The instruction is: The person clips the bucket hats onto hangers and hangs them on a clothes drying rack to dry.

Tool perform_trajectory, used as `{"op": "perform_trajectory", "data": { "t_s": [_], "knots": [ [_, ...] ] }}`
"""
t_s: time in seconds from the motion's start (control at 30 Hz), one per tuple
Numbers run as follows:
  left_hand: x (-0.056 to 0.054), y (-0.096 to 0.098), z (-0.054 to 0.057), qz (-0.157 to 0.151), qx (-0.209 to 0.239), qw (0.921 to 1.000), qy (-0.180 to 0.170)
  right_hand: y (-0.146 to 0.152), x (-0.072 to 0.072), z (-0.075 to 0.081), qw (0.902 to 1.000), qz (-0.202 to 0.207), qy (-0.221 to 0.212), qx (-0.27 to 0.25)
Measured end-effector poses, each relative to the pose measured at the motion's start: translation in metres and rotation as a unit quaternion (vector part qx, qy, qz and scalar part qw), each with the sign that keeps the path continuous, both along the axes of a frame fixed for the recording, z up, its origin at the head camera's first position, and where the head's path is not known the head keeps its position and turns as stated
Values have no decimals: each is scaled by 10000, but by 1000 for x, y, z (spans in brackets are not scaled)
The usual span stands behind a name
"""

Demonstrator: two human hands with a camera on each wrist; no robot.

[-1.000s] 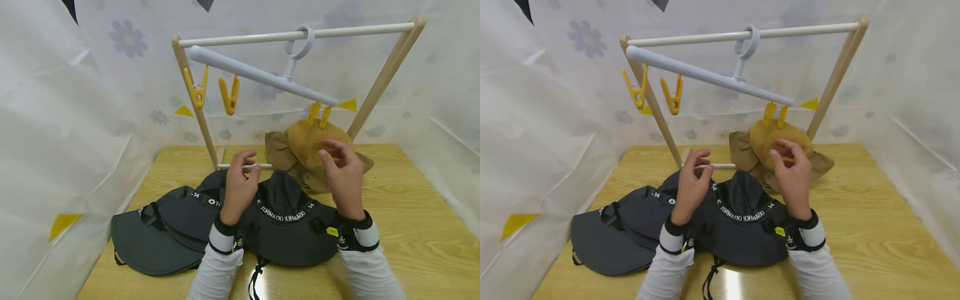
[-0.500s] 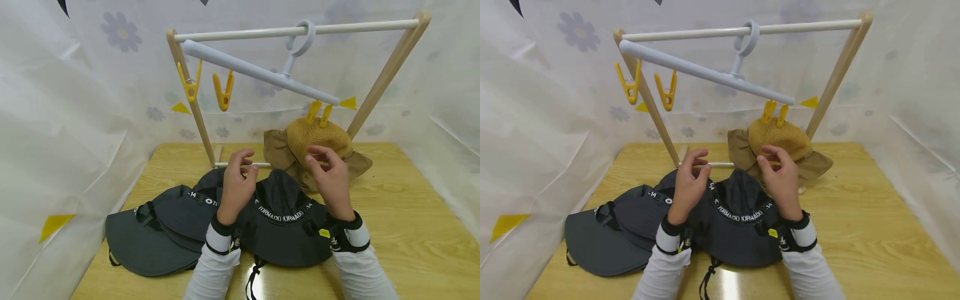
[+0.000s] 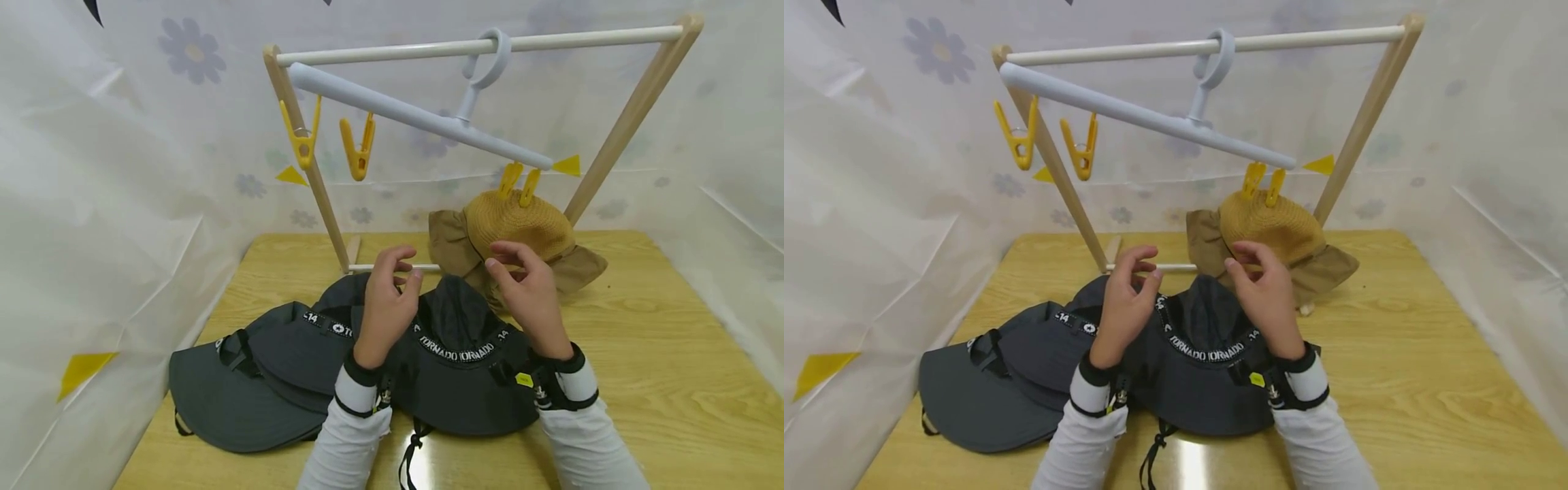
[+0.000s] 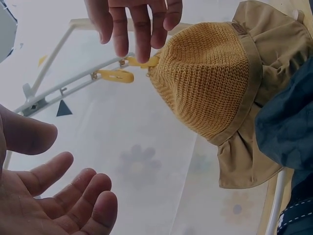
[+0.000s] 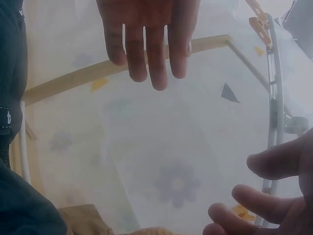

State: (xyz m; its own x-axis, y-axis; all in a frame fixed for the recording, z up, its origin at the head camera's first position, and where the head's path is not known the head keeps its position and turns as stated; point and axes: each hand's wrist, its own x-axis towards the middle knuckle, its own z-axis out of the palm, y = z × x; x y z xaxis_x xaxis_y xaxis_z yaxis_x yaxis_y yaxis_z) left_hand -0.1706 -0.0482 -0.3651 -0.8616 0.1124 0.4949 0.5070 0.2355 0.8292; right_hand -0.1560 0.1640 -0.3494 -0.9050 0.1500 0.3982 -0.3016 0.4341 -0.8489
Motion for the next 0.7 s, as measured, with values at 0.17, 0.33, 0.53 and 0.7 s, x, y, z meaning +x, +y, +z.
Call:
{"op": "perform_trajectory", "data": {
  "t_s": [0.17, 0.33, 0.53, 0.7],
  "knots": [
    [2, 2, 0, 26, -70, 10000, -1, -3, 1, 2, 9998, 189, 31, 2],
    [3, 3, 1, 40, -137, 9999, 11, -2, 0, 0, 9993, 342, -102, 74],
    [2, 3, -1, 62, -267, 9996, -51, 0, -5, -6, 9976, 491, -441, 222],
    [0, 4, -3, 37, -408, 9988, -272, 1, -8, -9, 9966, 529, -573, 269]
  ]
}}
